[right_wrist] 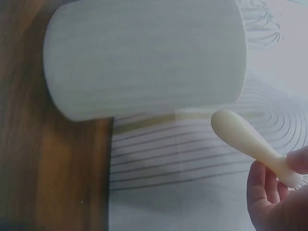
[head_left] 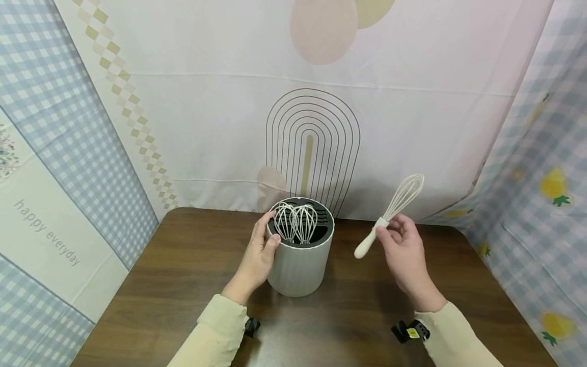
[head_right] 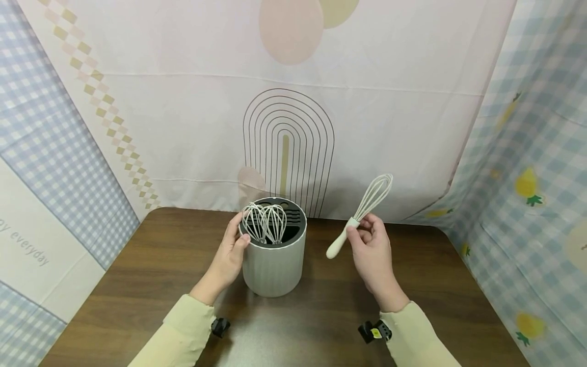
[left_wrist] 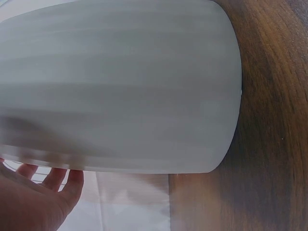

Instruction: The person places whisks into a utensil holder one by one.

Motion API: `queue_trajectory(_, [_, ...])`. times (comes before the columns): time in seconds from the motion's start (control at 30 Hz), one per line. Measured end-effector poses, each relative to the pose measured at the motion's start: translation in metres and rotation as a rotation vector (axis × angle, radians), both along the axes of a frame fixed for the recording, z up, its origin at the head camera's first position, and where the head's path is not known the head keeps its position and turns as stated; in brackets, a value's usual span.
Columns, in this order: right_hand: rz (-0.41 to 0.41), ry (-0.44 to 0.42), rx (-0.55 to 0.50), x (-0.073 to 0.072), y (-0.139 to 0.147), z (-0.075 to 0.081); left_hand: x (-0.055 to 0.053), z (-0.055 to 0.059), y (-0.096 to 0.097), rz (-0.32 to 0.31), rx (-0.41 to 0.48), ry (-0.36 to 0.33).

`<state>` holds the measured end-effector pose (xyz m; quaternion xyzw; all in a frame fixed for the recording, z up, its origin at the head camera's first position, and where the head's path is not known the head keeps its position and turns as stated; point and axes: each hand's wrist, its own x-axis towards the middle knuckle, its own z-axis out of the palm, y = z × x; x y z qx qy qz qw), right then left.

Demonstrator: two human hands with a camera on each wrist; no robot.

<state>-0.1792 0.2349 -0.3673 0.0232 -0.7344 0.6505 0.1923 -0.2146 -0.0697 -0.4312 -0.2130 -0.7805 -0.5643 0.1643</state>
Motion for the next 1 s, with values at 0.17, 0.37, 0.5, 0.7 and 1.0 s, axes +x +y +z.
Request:
queue_trajectory(0.17, [0.027,0.076,-0.067,0.001,-0.014,0.010,0.000,0.000,0.000,-0.002,0.004,0.002])
queue_trajectory(0.37, [0.067,0.170,-0.168,0.003,-0.029,0.021,-0.001,0.000,0.000,0.007,0.008,0.004])
queue_trajectory(0.5, [0.093,0.218,-0.217,0.003,-0.038,0.026,0.002,0.005,0.002,0.003,0.014,-0.005])
queue_trajectory(0.7, [0.107,0.260,-0.216,0.001,-0.049,0.029,0.022,0.033,0.003,-0.008,0.015,-0.026])
queue_trajectory(1.0, [0.137,0.287,-0.205,-0.004,-0.064,0.026,0.026,0.037,0.004,-0.008,0.017,-0.022])
